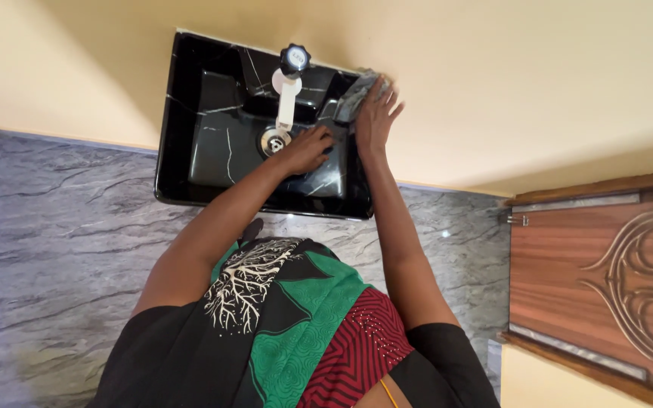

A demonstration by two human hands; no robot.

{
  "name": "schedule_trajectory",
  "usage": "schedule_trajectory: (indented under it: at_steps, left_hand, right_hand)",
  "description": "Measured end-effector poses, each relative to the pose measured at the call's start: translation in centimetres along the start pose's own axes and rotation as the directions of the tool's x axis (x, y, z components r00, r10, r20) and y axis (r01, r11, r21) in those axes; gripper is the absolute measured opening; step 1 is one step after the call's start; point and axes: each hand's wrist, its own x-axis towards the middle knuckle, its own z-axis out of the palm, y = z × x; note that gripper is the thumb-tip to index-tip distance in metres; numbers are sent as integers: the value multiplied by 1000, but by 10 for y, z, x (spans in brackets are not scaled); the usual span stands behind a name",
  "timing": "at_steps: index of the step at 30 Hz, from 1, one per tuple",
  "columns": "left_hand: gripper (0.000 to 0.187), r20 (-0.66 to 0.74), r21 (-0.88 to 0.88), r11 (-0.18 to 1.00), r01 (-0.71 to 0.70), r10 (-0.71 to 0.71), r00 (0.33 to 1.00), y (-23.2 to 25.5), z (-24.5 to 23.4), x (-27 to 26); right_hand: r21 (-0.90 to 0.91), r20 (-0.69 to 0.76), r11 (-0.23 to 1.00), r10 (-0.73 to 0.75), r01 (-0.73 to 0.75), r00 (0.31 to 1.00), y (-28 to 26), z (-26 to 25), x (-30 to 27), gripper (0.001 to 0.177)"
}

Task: The person wipes a black sink basin and faucet using a cloth. They repeatedly rub the basin surface, the drain area, and the faucet fixture with both hands, moving the cloth around the sink throughout the clip.

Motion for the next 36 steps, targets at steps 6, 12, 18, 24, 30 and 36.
schedule_trajectory:
  at_steps: [6, 12, 18, 24, 30, 36]
  left_hand:
    - [38, -57, 38, 999, -13, 15, 998, -5, -2, 0]
    - [21, -91, -25, 999, -20, 18, 996, -3, -4, -4]
    - [10, -32, 23, 1000, -20, 20, 999, 8, -9, -11]
    - [28, -18, 12, 999, 44, -44, 999, 14, 4, -8]
    - [70, 134, 106, 994, 25, -40, 990, 9, 1, -32]
    - [58, 235, 20, 958, 286, -282, 930, -33, -50, -106]
  right_hand:
    - [-187, 28, 955, -229, 231, 973, -7, 14, -12, 78]
    - [165, 263, 925, -376, 343, 888, -15, 40, -43, 85]
    - [367, 375, 828, -548, 423, 748, -14, 32, -105, 73]
    - [323, 244, 851, -497, 413, 833, -15, 47, -116, 66]
    - [313, 230, 887, -419, 340, 878, -30, 72, -43, 70]
    - [370, 138, 865, -413, 340, 900, -35, 57, -63, 61]
